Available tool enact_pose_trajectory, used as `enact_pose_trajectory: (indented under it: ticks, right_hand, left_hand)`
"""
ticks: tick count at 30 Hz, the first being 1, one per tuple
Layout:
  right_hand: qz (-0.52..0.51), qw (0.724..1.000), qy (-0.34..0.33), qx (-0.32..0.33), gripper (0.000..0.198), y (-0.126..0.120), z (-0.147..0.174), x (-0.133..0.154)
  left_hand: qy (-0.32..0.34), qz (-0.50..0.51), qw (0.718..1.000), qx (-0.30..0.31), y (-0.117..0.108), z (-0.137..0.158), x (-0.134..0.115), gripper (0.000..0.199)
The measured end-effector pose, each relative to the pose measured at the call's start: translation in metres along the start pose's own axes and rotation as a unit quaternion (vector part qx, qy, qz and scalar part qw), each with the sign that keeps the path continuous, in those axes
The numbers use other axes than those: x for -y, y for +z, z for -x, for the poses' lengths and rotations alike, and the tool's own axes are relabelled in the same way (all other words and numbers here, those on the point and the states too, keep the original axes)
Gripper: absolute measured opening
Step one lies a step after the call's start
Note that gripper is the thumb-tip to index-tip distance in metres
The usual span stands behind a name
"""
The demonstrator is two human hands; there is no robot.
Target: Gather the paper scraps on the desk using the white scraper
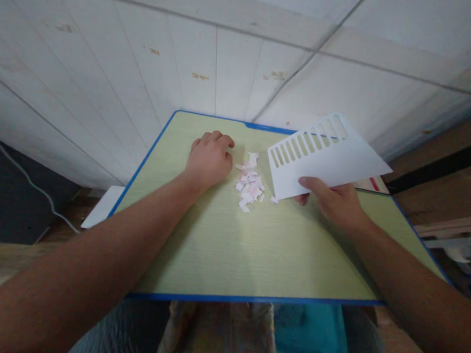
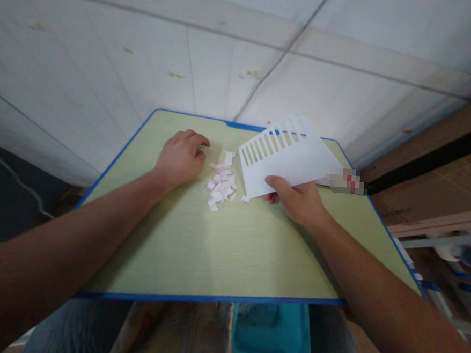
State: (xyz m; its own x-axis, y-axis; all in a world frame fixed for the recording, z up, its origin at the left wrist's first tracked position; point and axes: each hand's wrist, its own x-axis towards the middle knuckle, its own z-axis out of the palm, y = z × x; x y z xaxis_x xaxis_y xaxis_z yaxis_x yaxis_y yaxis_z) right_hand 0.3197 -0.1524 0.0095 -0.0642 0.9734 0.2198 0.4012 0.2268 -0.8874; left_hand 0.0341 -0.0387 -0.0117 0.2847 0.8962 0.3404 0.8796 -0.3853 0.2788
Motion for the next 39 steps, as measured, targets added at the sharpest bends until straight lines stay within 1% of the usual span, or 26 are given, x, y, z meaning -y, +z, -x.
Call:
enact_pose_trajectory:
  ticks: [4, 9, 12, 15, 19, 23, 25, 26, 30, 33, 36, 39]
  right_hand:
    - [-0.007, 1.0, -0.005, -0.011, 0.046, 0.0, 0.0, 0.0]
    - [-0.008, 0.999, 0.016, -0.036, 0.043, 0.0, -0.001, -0.004]
    - [-0.008, 0.999, 0.014, -0.042, 0.043, -0.003, -0.001, -0.004]
    - [-0.012, 0.999, 0.01, -0.035, 0.045, -0.005, -0.002, -0.003]
    - [-0.014, 1.0, 0.011, -0.025, 0.043, -0.001, 0.001, -0.002]
    - [-0.02, 0.999, 0.028, 0.023, 0.047, 0.005, 0.007, 0.005]
    - [-0.02, 0.999, 0.029, 0.03, 0.047, 0.004, 0.009, 0.009]
    - [-0.017, 0.999, 0.025, 0.02, 0.047, 0.003, 0.008, 0.01]
    - [0.001, 0.998, 0.019, -0.065, 0.042, -0.005, 0.001, 0.001]
    - [0.015, 0.995, 0.029, -0.09, 0.042, -0.008, -0.004, -0.012]
    - [0.009, 0.997, 0.024, -0.067, 0.045, -0.005, -0.002, -0.015]
    - [0.0, 1.0, 0.02, -0.009, 0.046, -0.001, 0.004, -0.006]
  left_hand:
    - [0.02, -0.017, 1.0, 0.005, 0.0, 0.001, 0.0, 0.044]
    - [0.0, 0.012, 1.0, -0.005, 0.004, -0.003, 0.009, 0.044]
    - [0.0, 0.028, 1.0, -0.006, 0.005, -0.005, 0.014, 0.044]
    - [-0.001, 0.038, 0.999, -0.002, 0.006, -0.006, 0.015, 0.045]
    - [-0.006, 0.035, 0.999, -0.005, 0.005, -0.006, 0.013, 0.045]
    - [-0.01, 0.03, 1.0, -0.002, 0.005, -0.006, 0.011, 0.045]
    - [-0.011, 0.028, 1.0, 0.002, 0.005, -0.007, 0.011, 0.044]
    - [-0.012, 0.027, 1.0, 0.004, 0.005, -0.007, 0.011, 0.043]
    - [-0.013, 0.025, 1.0, 0.007, 0.005, -0.007, 0.011, 0.043]
    - [-0.013, 0.023, 1.0, 0.005, 0.005, -0.007, 0.01, 0.044]
    - [-0.011, 0.023, 1.0, 0.01, 0.003, -0.007, 0.009, 0.044]
    - [-0.013, 0.028, 0.999, 0.021, 0.001, -0.007, 0.008, 0.044]
